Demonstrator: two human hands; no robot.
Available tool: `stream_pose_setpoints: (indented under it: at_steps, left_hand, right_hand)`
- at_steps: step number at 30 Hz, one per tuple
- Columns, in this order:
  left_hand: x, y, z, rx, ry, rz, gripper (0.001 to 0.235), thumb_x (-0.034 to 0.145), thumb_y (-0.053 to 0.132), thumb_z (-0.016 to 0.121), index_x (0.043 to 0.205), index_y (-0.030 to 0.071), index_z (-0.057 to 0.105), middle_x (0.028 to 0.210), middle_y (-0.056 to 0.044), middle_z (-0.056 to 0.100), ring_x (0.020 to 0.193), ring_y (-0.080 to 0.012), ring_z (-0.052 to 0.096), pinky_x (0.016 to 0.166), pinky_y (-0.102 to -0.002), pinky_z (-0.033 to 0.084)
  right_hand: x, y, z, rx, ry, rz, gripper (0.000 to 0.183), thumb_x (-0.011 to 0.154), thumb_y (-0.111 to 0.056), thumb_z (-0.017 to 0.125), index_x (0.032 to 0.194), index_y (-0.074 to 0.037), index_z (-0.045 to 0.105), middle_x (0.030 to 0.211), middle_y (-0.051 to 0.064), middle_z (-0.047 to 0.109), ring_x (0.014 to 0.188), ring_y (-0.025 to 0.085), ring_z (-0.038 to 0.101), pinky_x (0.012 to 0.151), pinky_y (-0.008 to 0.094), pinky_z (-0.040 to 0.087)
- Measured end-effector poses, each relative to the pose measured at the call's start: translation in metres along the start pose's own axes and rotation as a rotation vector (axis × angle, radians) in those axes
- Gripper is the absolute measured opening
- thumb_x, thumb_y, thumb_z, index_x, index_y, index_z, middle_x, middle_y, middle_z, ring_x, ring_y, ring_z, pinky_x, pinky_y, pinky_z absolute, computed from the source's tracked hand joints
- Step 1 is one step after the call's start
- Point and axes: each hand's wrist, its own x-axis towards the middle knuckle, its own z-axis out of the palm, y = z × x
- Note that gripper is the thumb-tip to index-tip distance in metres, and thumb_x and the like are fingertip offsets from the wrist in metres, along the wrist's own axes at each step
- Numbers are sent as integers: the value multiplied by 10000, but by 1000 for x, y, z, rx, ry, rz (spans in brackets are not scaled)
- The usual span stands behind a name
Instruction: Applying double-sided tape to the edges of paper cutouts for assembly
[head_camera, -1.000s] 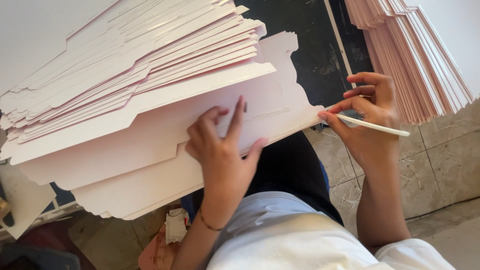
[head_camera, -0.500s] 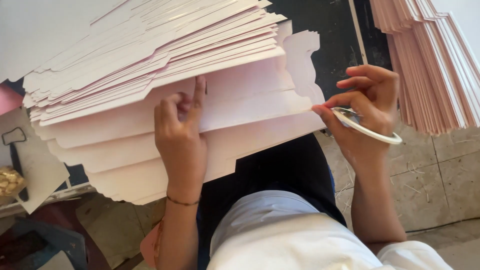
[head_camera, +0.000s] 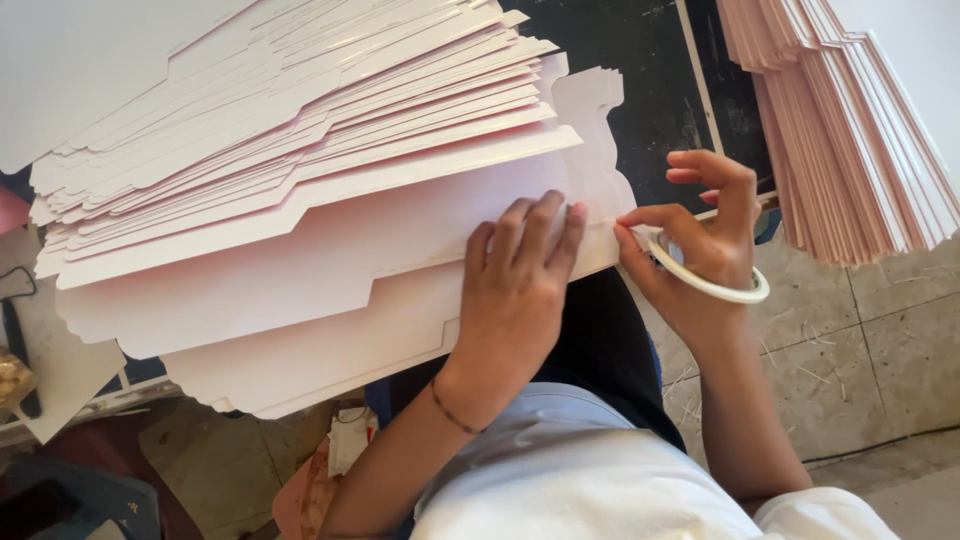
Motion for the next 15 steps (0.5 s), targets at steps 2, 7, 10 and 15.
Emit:
stream_pose_setpoints:
  at_steps: [2,7,10,15]
  left_hand:
    - [5,4,5,-17,-13,12,429,1044,87,645,1469,134,675,1467,-76,603,1330,-289,561,1061,-451,487]
    - [14,8,13,-24,43,-1,414,1046,75,642,1453,125,696,1440,-64,624,1294,-286,578,1017,-436,490]
    - [4,-8,10,-251,23,-39,474,981,3,678,1435,138,698,1445,-134,531,1252,-398,530,942,-527,540]
    - [-25,-62,-36,-201,-113,-270,794,955,111,811,1673,215,487,1391,-183,532,1315,-352,545,1102,-508,512]
  right_hand:
    - [-3,1,2,-40,35,-55,108,1037,-59,887,1005,-113,800,1462,175,508,1293,357,604,1070,491,401]
    - [-17,-4,3,-45,167,-219,115,1041,-44,875,993,-87,780,1366,177,560,1233,390,561,1101,496,442]
    - [-19,-20,1,138,199,-84,41,1054,-35,832,1046,-7,804,1384,209,514,1170,350,610,1030,453,574]
    - [-10,-55,12,332,-22,18,85,997,-68,852,1077,-78,824,1411,172,498,1135,255,615,1012,349,556]
